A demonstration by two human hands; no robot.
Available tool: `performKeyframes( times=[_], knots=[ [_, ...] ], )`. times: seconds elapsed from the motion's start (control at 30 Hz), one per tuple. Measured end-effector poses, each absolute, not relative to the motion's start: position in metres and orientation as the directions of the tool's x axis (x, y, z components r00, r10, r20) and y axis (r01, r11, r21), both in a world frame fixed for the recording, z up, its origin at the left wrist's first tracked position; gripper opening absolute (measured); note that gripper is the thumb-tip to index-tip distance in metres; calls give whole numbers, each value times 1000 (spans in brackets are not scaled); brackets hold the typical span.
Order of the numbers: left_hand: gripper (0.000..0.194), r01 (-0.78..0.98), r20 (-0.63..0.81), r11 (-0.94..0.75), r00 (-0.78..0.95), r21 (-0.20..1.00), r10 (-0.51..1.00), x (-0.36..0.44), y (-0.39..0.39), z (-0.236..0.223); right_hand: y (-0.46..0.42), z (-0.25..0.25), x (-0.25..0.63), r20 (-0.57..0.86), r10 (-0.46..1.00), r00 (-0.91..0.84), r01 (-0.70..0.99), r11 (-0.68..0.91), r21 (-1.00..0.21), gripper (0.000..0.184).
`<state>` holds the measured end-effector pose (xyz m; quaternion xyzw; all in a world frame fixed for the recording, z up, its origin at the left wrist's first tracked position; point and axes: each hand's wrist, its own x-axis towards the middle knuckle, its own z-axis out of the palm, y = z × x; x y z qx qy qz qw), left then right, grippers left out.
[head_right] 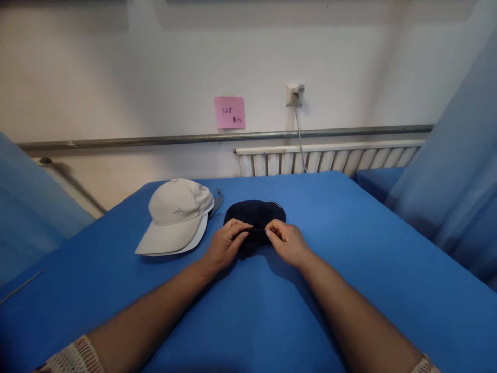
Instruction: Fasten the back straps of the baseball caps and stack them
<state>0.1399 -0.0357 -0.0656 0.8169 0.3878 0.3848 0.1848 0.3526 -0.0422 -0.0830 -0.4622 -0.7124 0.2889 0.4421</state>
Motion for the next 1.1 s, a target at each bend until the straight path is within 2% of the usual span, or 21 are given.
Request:
performKeyframes(
  times=[0.17,0.4,0.63,0.77,0.97,1.1],
  knots=[
    [20,494,410,-635,493,594,767,140,-36,-62,-42,-78,359,318,928,-196,394,371,-841,20],
    [21,424,345,-520,425,742,837,142,-33,-67,-42,-85,352,320,909,-266,306,395,-867,11],
    [16,449,335,-503,404,738,851,143,-33,-72,-40,-90,352,337,908,-251,323,407,-855,10],
    [11,479,405,-590,440,650,802,140,-34,-70,-44,-84,353,364,888,-280,402,453,-796,6],
    [20,567,537,-755,546,329,643,138,-40,-67,-44,-80,355,387,861,-329,614,507,-605,6],
    [22,575,582,-780,556,246,593,140,-44,-68,-41,-82,353,429,863,-266,729,472,-497,6]
  ],
)
